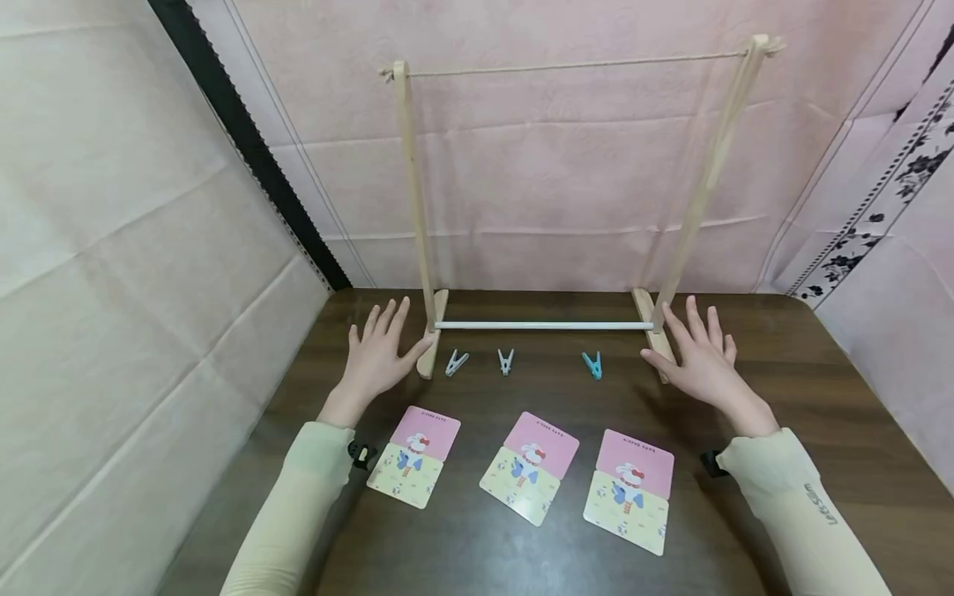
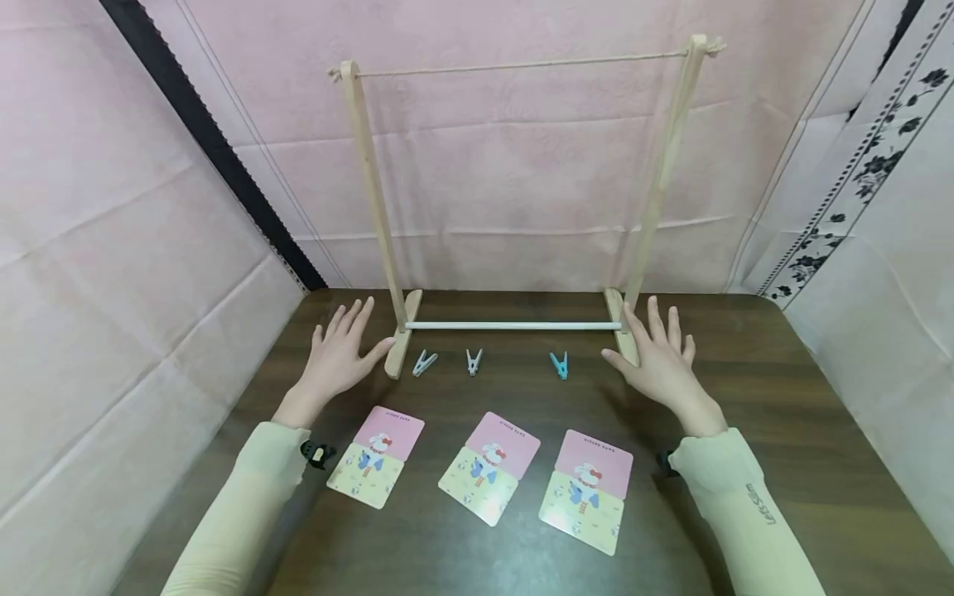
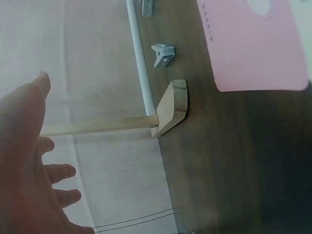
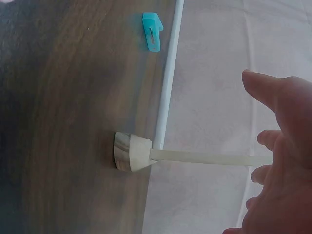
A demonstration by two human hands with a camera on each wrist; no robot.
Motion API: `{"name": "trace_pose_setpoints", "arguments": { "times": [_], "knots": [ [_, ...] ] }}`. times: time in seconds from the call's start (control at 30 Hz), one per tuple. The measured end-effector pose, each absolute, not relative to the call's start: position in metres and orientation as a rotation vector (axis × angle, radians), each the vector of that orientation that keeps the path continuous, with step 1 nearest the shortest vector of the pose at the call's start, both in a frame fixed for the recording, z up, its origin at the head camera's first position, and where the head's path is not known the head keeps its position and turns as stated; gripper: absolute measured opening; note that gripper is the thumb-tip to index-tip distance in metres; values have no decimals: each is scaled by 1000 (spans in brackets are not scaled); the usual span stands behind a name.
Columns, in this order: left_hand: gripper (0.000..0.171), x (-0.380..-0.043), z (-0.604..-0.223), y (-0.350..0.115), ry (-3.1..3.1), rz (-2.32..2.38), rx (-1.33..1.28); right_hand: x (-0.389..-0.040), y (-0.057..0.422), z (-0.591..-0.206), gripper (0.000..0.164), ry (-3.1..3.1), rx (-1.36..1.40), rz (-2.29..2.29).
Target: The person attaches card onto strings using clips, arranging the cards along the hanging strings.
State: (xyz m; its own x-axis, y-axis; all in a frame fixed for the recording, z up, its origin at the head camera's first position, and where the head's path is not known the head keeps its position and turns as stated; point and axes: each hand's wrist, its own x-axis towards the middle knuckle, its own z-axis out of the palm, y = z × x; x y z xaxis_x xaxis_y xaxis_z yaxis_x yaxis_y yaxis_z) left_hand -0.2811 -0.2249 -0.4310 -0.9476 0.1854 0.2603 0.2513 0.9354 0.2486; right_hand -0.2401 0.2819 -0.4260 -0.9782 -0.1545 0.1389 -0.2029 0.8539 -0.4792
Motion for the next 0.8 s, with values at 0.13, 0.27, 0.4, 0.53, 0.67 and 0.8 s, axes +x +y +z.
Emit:
{"name": "trace_pose_setpoints", "arguments": {
  "times": [0.13,0.27,0.4,0.53,0.67,0.8],
  "knots": [
    [91,-276,-433,-229,-2879,-457,-320,-241,280,-429,88,-2933,304,785],
    [91,-271,-435,-235,-2917,-532,-323,-241,277,-433,88,-2935,341,802],
    [92,-262,-440,-242,-2979,-602,-313,-240,272,-436,87,-2944,396,820],
    [95,-254,-442,-248,-3008,-676,-313,-242,265,-438,86,-2955,437,830],
    [99,-248,-444,-254,-3042,-739,-304,-245,257,-441,86,-2972,462,825],
    [103,-244,-449,-259,-3080,-767,-291,-250,248,-443,85,-2985,477,808]
  ]
}}
